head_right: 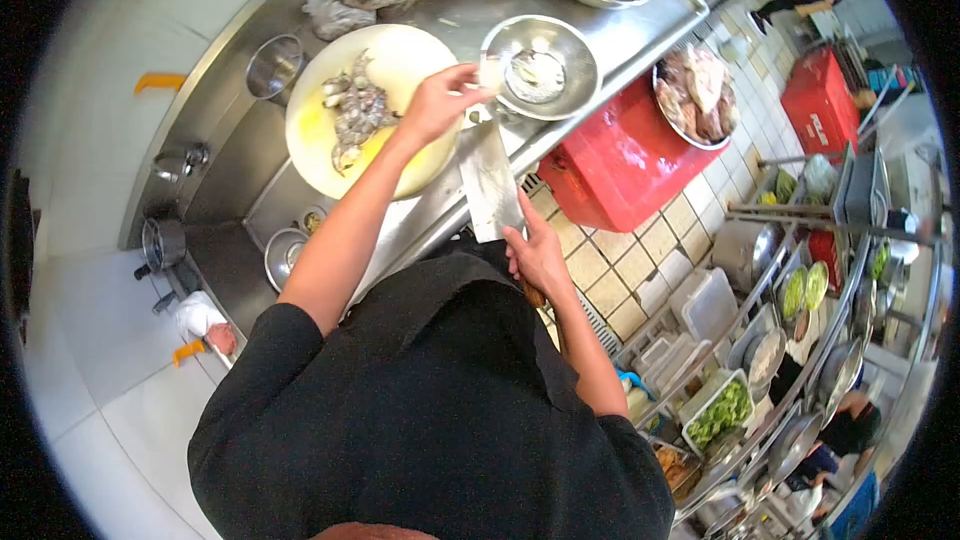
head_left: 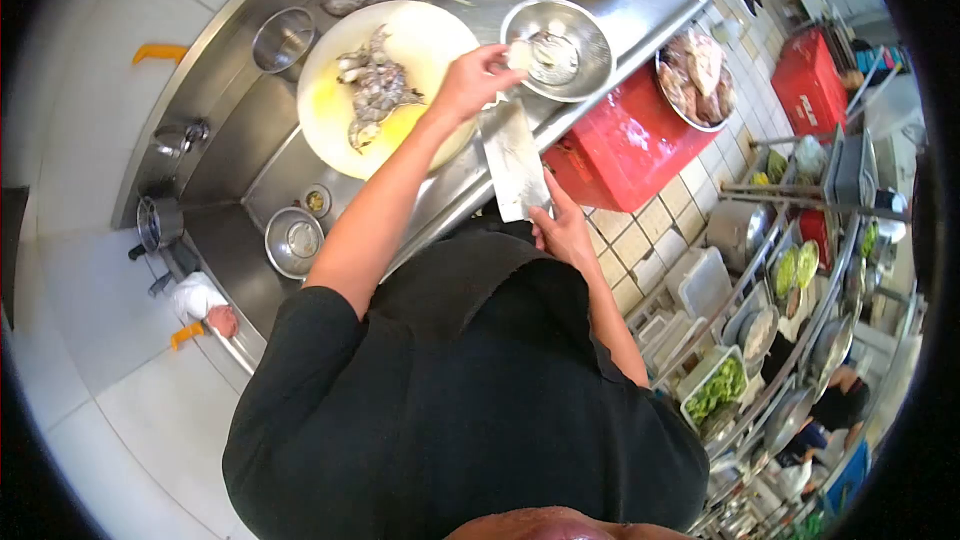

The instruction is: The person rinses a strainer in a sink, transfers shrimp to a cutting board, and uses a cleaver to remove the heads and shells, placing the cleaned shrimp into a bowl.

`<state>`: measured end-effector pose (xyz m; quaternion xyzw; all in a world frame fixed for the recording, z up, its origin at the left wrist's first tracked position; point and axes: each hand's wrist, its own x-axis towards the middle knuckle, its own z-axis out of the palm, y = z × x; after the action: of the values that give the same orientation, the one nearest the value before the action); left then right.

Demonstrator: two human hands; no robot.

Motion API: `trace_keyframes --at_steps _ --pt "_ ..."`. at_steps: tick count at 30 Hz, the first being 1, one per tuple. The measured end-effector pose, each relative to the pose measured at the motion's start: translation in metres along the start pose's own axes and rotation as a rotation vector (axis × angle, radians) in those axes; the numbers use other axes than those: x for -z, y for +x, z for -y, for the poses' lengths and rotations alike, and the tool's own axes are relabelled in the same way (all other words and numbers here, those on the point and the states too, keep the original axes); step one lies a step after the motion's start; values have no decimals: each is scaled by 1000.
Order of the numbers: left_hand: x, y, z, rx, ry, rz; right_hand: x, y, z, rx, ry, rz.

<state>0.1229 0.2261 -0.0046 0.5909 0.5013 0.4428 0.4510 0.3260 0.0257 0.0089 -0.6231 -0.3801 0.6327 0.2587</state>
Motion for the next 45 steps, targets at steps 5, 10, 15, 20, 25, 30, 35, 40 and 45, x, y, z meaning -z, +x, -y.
trace_keyframes --at_steps 5,10,15,20,25,30,35,40,45 --pt "32 -8 -3 -39 447 52 2 -1 1 56 -18 -11" --pt "112 -27 15 295 1172 31 4 -2 1 66 -41 -2" --pt "109 -41 52 24 1409 4 -5 -6 27 44 -244 21" --pt "111 -37 49 38 1314 -17 -18 10 20 337 -589 -53" --pt "110 -41 58 -85 1300 -72 -17 33 36 349 -571 -128" --pt "119 -37 25 116 1112 -3 1 36 51 307 -555 -343" --pt "132 -27 73 332 -176 -96 3 26 43 189 -370 -189" --pt "85 -41 61 414 -578 -15 -19 22 28 118 -330 -100" --pt "49 -61 79 72 579 -179 -21 19 19 266 -476 -195"
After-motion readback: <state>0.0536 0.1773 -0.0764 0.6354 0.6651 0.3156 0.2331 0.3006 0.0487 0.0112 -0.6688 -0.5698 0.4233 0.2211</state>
